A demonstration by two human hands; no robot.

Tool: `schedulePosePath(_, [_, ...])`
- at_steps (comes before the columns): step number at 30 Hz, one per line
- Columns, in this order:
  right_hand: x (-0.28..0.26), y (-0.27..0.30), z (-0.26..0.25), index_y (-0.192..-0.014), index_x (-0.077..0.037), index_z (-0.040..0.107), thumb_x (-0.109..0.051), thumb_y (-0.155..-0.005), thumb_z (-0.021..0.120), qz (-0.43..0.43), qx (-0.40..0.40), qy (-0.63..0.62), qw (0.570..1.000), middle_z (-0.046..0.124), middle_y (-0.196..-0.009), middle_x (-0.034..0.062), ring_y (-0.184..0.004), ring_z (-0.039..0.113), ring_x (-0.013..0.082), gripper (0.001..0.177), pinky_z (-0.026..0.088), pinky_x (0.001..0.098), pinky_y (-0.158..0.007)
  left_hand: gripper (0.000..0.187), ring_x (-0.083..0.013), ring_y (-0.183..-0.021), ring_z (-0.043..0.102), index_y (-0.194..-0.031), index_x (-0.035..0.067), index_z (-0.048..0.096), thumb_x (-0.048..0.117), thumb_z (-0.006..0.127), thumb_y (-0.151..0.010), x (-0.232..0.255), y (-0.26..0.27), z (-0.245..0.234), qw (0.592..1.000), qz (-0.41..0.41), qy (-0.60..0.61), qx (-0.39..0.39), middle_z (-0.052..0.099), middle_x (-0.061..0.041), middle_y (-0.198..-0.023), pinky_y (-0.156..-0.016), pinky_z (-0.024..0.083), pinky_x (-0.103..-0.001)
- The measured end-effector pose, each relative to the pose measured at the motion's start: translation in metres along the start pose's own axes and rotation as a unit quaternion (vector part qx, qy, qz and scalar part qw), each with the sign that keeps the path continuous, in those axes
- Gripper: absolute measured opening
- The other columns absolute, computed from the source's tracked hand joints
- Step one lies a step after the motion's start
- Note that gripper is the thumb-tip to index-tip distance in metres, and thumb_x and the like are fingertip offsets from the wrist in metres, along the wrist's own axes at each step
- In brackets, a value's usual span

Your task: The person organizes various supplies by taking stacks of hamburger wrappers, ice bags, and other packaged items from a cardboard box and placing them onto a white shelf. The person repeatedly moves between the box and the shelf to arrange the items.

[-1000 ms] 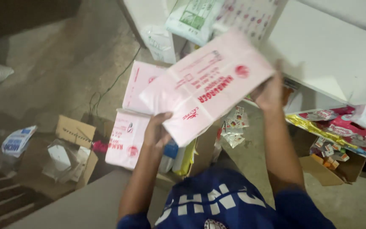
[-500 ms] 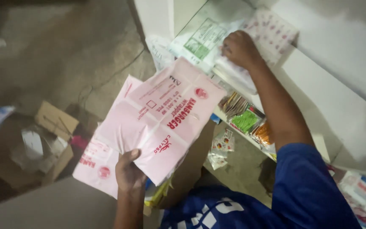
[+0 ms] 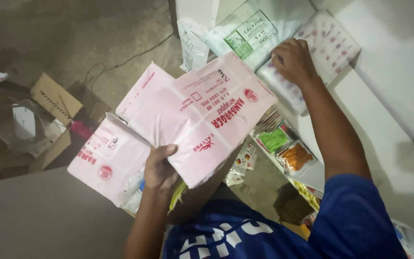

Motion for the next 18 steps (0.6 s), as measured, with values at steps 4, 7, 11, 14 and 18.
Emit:
schedulePosePath(4, [0.006,0.011,0.007,-0.096,-0.008,0.072,-0.019,-0.098,0.064,0.030,-0.054,0.019,0.998,0.072,-0.107,0.0090,-0.110,0.061,0.0300,0.013,0.039,0.0493,-0.102,0.092,-0.0392,-0.126,0.061,-0.155,-0.007,0.031,0.007,0.070,-0.073,-0.003,-0.003,0.011,1.000,0.006,0.004,-0.025,0.058,-0.027,-0.137,-0.111,0.048,-0.053])
schedulePosePath(7, [0.010,0.032,0.011,-0.097,-0.008,0.070,-0.020,-0.099,0.062,0.044,-0.042,0.025,0.998,0.071,-0.110,0.0080,-0.113,0.059,0.0293,0.014,0.039,0.0496,-0.104,0.092,-0.0390,-0.127,0.060,-0.155,-0.006,0.032,0.006,0.070,-0.072,-0.009,-0.005,0.005,1.000,0.004,-0.002,-0.022,0.058,-0.025,-0.137,-0.111,0.048,-0.053])
schedulePosePath(11, [0.007,0.062,-0.002,-0.098,-0.010,0.070,-0.017,-0.099,0.060,0.119,-0.031,0.014,0.992,0.072,-0.109,0.0060,-0.115,0.058,0.0295,0.012,0.038,0.0504,-0.104,0.091,-0.0393,-0.128,0.060,-0.154,-0.008,0.032,0.005,0.070,-0.072,-0.020,-0.016,0.003,1.000,-0.016,-0.017,-0.010,0.059,-0.026,-0.137,-0.113,0.047,-0.053])
schedulePosePath(14, [0.001,0.092,-0.017,-0.098,-0.010,0.070,-0.016,-0.096,0.061,0.144,-0.028,0.009,0.989,0.071,-0.108,0.0064,-0.114,0.059,0.0298,0.011,0.038,0.0506,-0.105,0.093,-0.0373,-0.129,0.059,-0.155,-0.003,0.029,0.003,0.069,-0.070,-0.026,-0.030,0.028,0.999,-0.016,-0.031,-0.026,0.057,-0.023,-0.139,-0.114,0.046,-0.053])
schedulePosePath(18, [-0.001,0.131,-0.035,-0.103,-0.009,0.071,-0.014,-0.097,0.062,0.163,-0.025,0.004,0.986,0.071,-0.108,0.0072,-0.115,0.059,0.0302,0.012,0.038,0.0509,-0.106,0.092,-0.0365,-0.132,0.058,-0.155,-0.002,0.030,0.003,0.070,-0.072,-0.046,-0.057,0.055,0.996,-0.054,-0.016,-0.066,0.056,-0.022,-0.141,-0.117,0.044,-0.051])
Point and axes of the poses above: each hand's wrist, its own y-axis away from the middle knuckle, its own z-axis out of the palm, x = y × z, the point moved 2 cm from there along -y, towards the middle knuckle
